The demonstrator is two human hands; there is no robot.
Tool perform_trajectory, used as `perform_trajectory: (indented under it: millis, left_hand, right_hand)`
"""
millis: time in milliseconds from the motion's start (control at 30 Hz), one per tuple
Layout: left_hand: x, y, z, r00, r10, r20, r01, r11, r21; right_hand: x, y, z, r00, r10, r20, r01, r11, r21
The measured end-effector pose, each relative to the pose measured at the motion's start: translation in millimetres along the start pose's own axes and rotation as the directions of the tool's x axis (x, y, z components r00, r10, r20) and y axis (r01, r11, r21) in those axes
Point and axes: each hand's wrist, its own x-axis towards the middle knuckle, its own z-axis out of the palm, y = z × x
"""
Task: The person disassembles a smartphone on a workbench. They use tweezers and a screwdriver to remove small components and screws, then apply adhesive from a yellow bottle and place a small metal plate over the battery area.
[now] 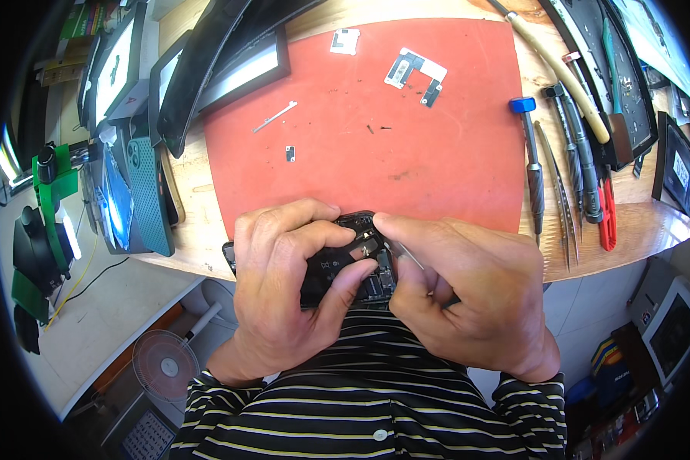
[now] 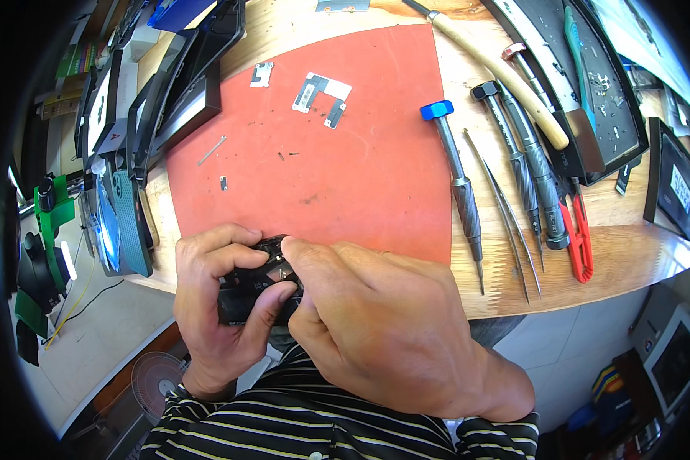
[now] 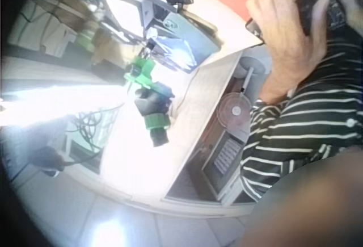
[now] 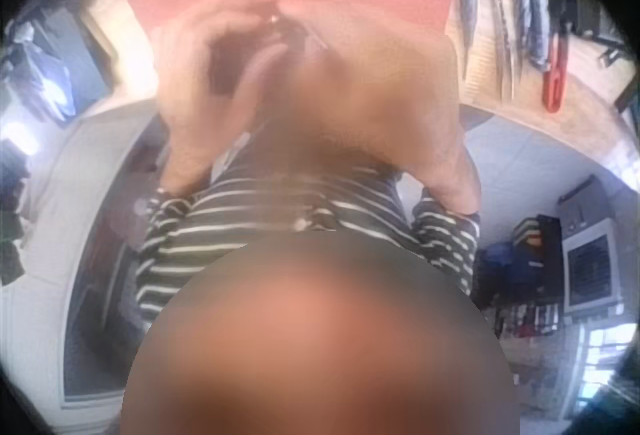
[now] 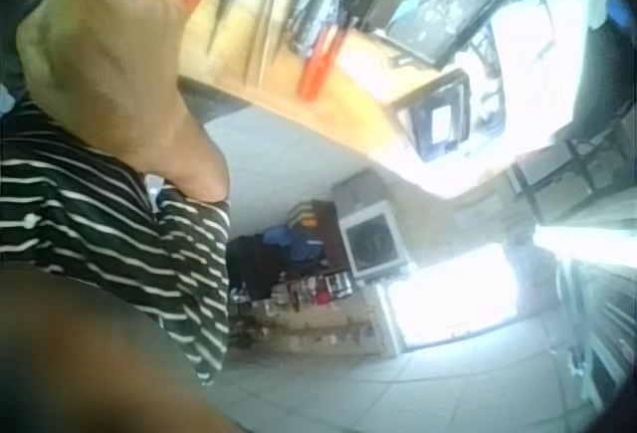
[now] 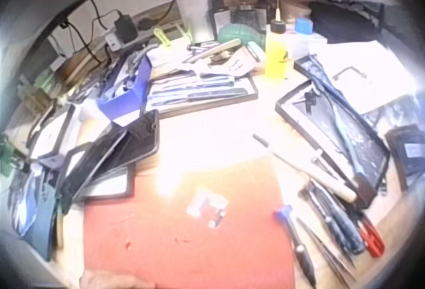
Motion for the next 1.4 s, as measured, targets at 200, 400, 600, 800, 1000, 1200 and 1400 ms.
perform_trajectory:
  millis: [200, 400, 600, 800, 1000, 1200, 1400]
  left_hand:
    - [1.8, -0.4, -1.8, 1.0, -0.009, 0.012, 0.009, 1.0, -0.016]
    - [2.6, -1.4, -3.3, 1.0, 0.0, 0.024, 0.001, 1.0, -0.025]
    - [3.9, 4.1, -3.6, 0.999, -0.037, 0.002, 0.037, 0.998, -0.055]
    - [7.3, 3.4, -2.5, 1.0, -0.022, 0.0, 0.022, 0.99, -0.138]
    - [6.4, 2.2, -2.7, 0.986, -0.164, 0.04, 0.168, 0.931, -0.323]
    - [6.1, 1.6, -8.4, 0.972, -0.186, 0.145, 0.227, 0.909, -0.35]
    - [6.7, 0.6, -5.7, 0.967, -0.213, 0.142, 0.249, 0.909, -0.334]
  right_hand:
    - [-1.6, -2.2, -2.3, 1.0, 0.022, 0.013, -0.022, 1.0, -0.007]
    - [-3.3, -2.1, -3.5, 0.998, 0.049, -0.044, -0.048, 0.999, 0.01]
    - [-5.7, -1.7, -2.9, 0.998, 0.026, -0.063, -0.026, 1.0, 0.004]
    - [-6.3, -0.8, -1.5, 0.997, 0.038, -0.067, -0.038, 0.999, -0.004]
    - [-6.3, -0.2, -0.8, 0.996, 0.041, -0.073, -0.04, 0.999, 0.016]
    - [-5.9, 0.5, -0.2, 0.996, 0.049, -0.069, -0.047, 0.999, 0.025]
    - [-6.0, 0.3, -0.8, 0.996, 0.071, -0.063, -0.069, 0.997, 0.032]
